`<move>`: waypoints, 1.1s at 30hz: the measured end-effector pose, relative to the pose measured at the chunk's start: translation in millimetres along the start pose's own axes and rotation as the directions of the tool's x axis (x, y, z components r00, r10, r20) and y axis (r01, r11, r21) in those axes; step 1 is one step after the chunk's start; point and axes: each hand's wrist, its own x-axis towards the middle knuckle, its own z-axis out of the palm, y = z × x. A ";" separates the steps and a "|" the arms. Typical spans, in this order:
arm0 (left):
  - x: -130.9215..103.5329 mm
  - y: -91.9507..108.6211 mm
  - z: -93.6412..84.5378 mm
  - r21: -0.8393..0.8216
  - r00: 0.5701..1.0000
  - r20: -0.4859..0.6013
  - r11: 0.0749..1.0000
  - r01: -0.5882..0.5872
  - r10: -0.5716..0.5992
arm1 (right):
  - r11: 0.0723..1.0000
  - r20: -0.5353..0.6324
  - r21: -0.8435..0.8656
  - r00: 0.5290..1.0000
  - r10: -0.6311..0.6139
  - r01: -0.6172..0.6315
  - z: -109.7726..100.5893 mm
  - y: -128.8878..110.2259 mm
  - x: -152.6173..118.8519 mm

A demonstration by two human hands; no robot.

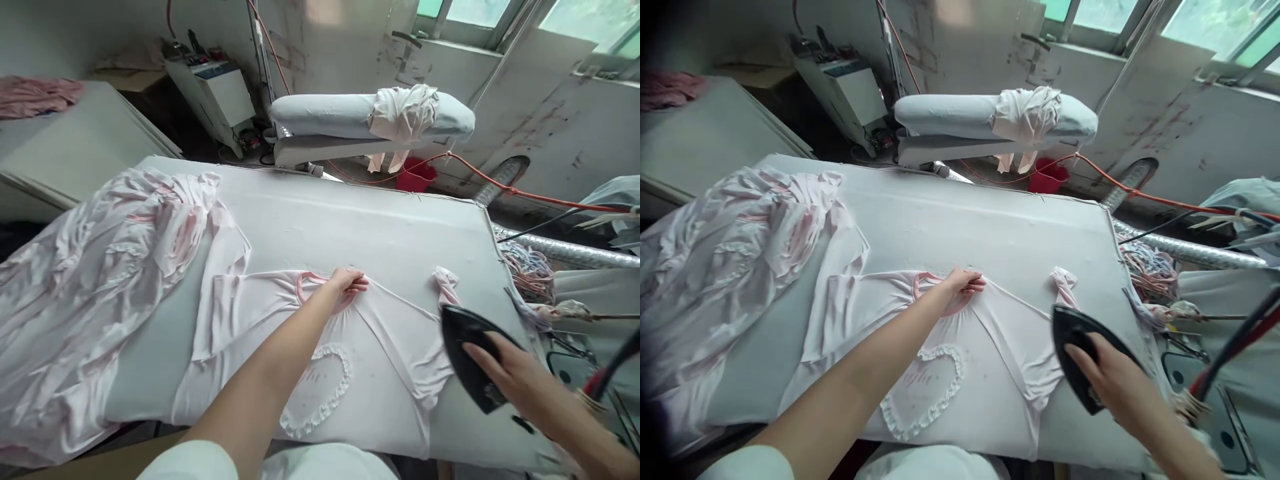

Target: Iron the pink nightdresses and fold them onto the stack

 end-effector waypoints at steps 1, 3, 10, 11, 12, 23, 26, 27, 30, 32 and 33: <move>-0.8 0.4 0.5 0.011 1.000 -0.006 1.000 0.001 -0.001 | 1.000 0.152 0.015 0.988 0.017 -0.020 15.9 -21.5 3.1; -0.3 1.9 3.0 0.042 1.000 -0.018 0.999 -0.005 0.005 | 0.998 0.381 0.043 0.924 0.034 -0.055 51.5 -57.9 11.0; 9.9 7.7 -13.7 0.268 0.995 -0.054 0.961 -0.070 0.088 | 0.998 0.314 -0.064 0.949 0.039 -0.020 123.3 -137.5 67.0; 6.5 6.6 -30.3 0.311 0.989 -0.064 0.944 -0.107 0.133 | 0.997 0.298 -0.063 0.952 0.062 -0.045 124.2 -145.4 80.1; 1.1 4.6 -51.5 0.376 0.972 -0.082 0.910 -0.172 0.218 | 0.995 0.288 -0.064 0.953 0.094 -0.079 124.0 -152.2 93.2; -5.6 -24.8 -204.5 0.853 0.633 0.210 0.176 -0.491 0.745 | 0.978 0.329 -0.016 0.922 0.203 -0.210 124.3 -174.2 131.1; 0.3 -22.1 -206.2 0.804 0.655 0.179 0.274 -0.527 0.735 | 0.996 0.451 0.053 0.891 0.042 -0.073 136.2 -199.7 134.1; 0.6 -20.6 -208.8 0.809 0.668 0.165 0.288 -0.513 0.725 | 0.998 0.439 0.040 0.898 0.019 -0.040 140.2 -209.6 135.8; 0.3 -16.3 -213.1 0.858 0.708 0.123 0.284 -0.427 0.696 | 0.999 0.313 -0.028 0.949 0.039 -0.032 148.2 -235.0 137.1; -0.3 -14.2 -207.3 0.892 0.739 0.070 0.290 -0.348 0.671 | 0.999 0.369 -0.014 0.929 -0.032 0.040 151.6 -247.4 131.2; -1.2 -13.1 -202.6 0.905 0.753 0.041 0.296 -0.307 0.656 | 0.991 0.425 -0.011 0.898 -0.113 0.130 154.0 -253.2 126.6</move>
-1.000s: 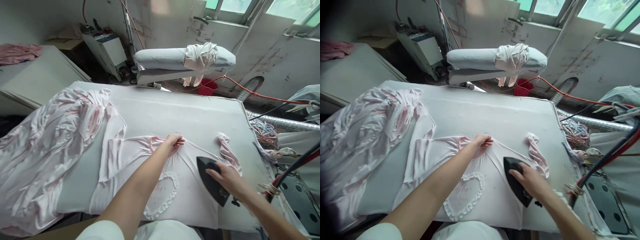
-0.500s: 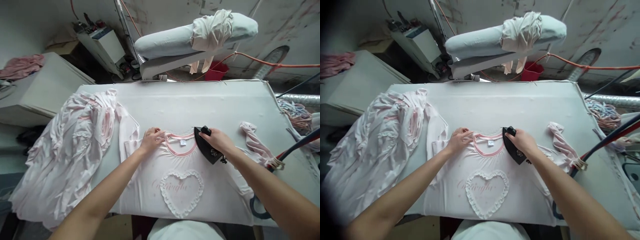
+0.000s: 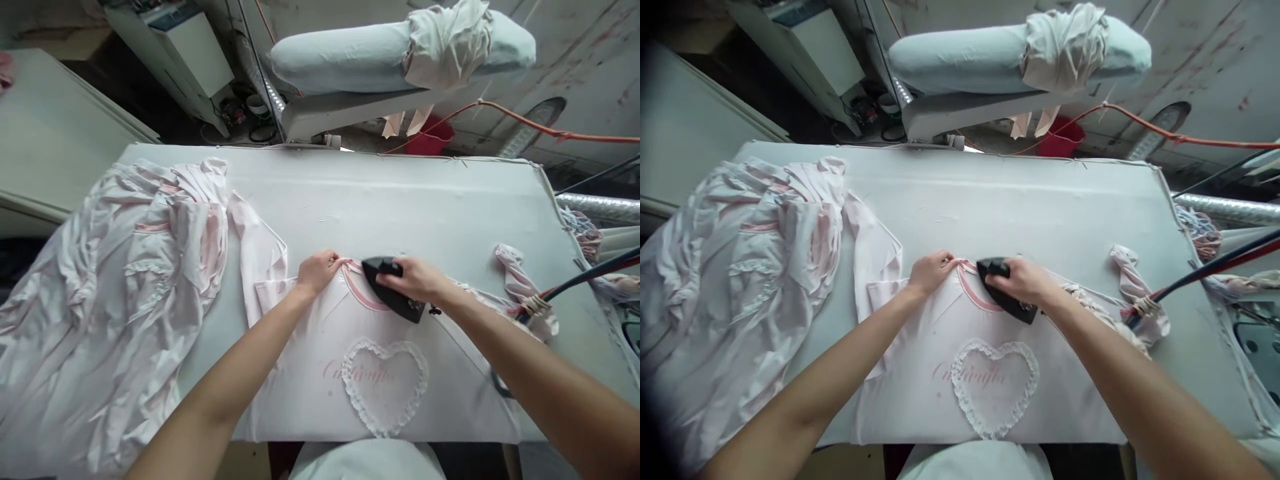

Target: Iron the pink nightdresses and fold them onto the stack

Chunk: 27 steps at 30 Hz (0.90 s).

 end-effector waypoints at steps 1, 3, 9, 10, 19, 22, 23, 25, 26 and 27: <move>0.0 4.8 0.0 0.025 0.999 0.003 0.999 0.038 -0.038 | 0.994 0.052 -0.050 0.995 -0.091 0.094 4.8 -6.6 -2.3; -1.6 8.4 -5.5 0.061 0.994 0.017 0.992 0.111 -0.112 | 0.968 0.070 -0.166 0.982 -0.177 0.187 15.7 -21.3 -3.0; -34.9 -73.6 -77.5 0.265 0.888 0.412 0.959 0.101 -0.207 | 0.991 -0.022 -0.128 0.999 0.028 -0.030 25.9 -64.6 34.3; -43.2 -90.1 -89.9 0.312 0.879 0.405 0.942 0.127 -0.252 | 0.990 -0.016 -0.134 0.999 0.036 -0.038 22.5 -68.9 40.8; -86.8 -15.1 -34.1 0.000 0.992 -0.103 0.997 -0.080 0.079 | 0.996 0.094 -0.082 0.994 0.047 -0.040 -16.5 17.8 -8.2; -89.7 34.7 6.5 -0.087 0.970 0.070 0.970 -0.226 0.232 | 0.986 0.085 -0.119 0.988 0.126 -0.115 -29.5 90.8 -37.3; -88.6 46.2 16.4 -0.041 0.967 0.098 0.971 -0.234 0.237 | 0.975 0.070 -0.187 0.988 0.138 -0.123 -35.2 111.5 -42.1; -84.9 61.7 29.4 0.077 0.972 0.133 0.976 -0.206 0.194 | 0.925 -0.033 -0.377 0.999 0.023 -0.034 -46.6 139.5 -42.0; -83.3 66.5 32.6 0.123 0.974 0.154 0.975 -0.187 0.167 | 0.878 -0.083 -0.472 0.988 -0.130 0.076 -50.9 145.4 -36.9; -82.4 70.0 33.7 0.155 0.973 0.177 0.973 -0.173 0.145 | 0.807 -0.088 -0.545 0.941 -0.326 0.228 -53.0 145.6 -28.9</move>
